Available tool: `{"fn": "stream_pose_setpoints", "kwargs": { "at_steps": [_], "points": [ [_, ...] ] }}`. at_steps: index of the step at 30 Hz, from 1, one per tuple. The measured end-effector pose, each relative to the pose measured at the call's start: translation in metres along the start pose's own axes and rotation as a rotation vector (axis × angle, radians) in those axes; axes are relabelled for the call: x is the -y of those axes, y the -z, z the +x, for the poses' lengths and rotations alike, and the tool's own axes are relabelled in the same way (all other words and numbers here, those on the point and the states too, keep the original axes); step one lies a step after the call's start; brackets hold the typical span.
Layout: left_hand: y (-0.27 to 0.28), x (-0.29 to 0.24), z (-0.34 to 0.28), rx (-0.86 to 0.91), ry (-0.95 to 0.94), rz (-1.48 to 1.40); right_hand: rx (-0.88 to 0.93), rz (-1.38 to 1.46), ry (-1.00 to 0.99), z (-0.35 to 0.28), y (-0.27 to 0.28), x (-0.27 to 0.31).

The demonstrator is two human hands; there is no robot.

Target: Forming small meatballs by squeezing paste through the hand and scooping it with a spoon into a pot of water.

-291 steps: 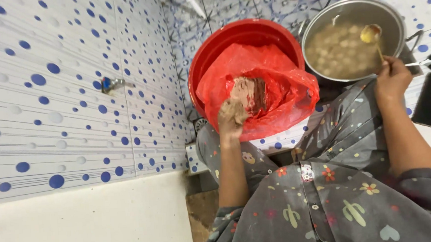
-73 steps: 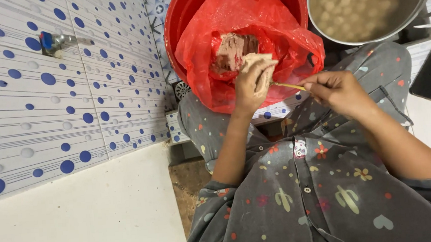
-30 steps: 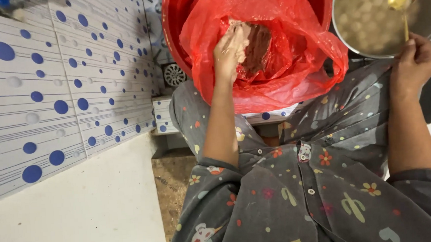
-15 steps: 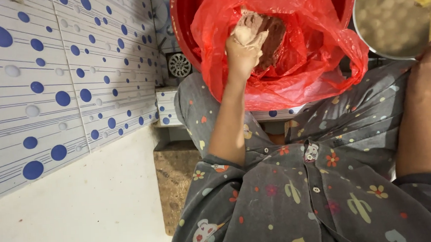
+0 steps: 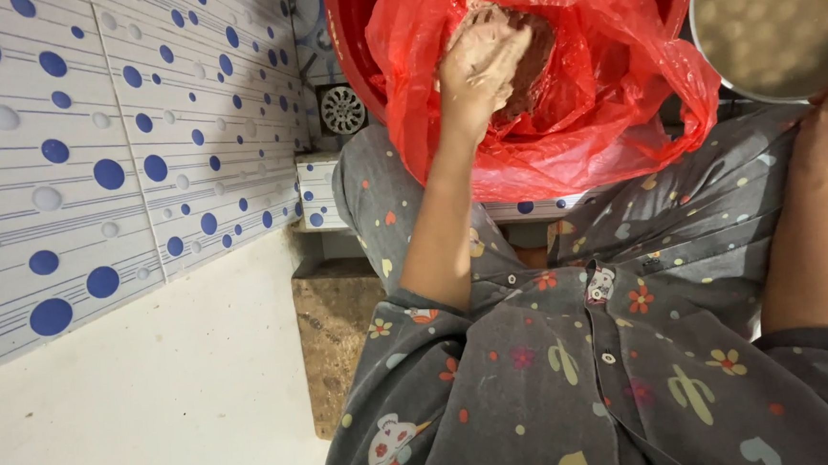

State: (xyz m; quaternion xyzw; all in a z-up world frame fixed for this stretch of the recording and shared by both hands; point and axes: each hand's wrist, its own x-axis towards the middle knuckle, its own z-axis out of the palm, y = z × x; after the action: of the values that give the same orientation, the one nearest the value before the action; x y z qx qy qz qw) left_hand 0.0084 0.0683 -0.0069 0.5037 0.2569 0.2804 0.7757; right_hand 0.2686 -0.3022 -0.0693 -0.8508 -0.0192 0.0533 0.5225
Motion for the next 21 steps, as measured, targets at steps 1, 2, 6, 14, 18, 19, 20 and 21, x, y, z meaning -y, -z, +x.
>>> {"fn": "stream_pose_setpoints", "kwargs": {
  "at_steps": [1,2,6,14,18,19,20,21],
  "points": [
    [-0.001,0.006,0.003,-0.002,0.000,-0.001,0.002,-0.001,0.001,0.001,0.001,-0.001],
    [-0.001,0.011,0.005,-0.028,0.031,-0.133,0.018,-0.025,0.021,0.001,0.001,-0.002],
    [0.001,0.029,0.010,-0.104,-0.085,0.069,-0.013,0.046,-0.063,0.008,0.001,-0.014],
    [0.007,0.043,0.013,-0.146,0.124,0.026,0.017,0.030,-0.039,0.011,0.004,-0.022],
    [-0.002,0.027,0.010,-0.012,0.131,-0.360,0.064,0.013,0.060,0.007,0.001,-0.011],
    [0.000,0.028,0.009,-0.012,0.131,-0.360,0.065,0.013,0.060,0.009,0.001,-0.014],
    [0.002,0.029,0.009,-0.051,0.185,-0.171,0.043,0.062,0.013,0.011,0.000,-0.017],
    [0.004,0.030,0.008,-0.090,0.237,0.019,0.021,0.112,-0.036,0.012,-0.001,-0.020]
  ]
}}
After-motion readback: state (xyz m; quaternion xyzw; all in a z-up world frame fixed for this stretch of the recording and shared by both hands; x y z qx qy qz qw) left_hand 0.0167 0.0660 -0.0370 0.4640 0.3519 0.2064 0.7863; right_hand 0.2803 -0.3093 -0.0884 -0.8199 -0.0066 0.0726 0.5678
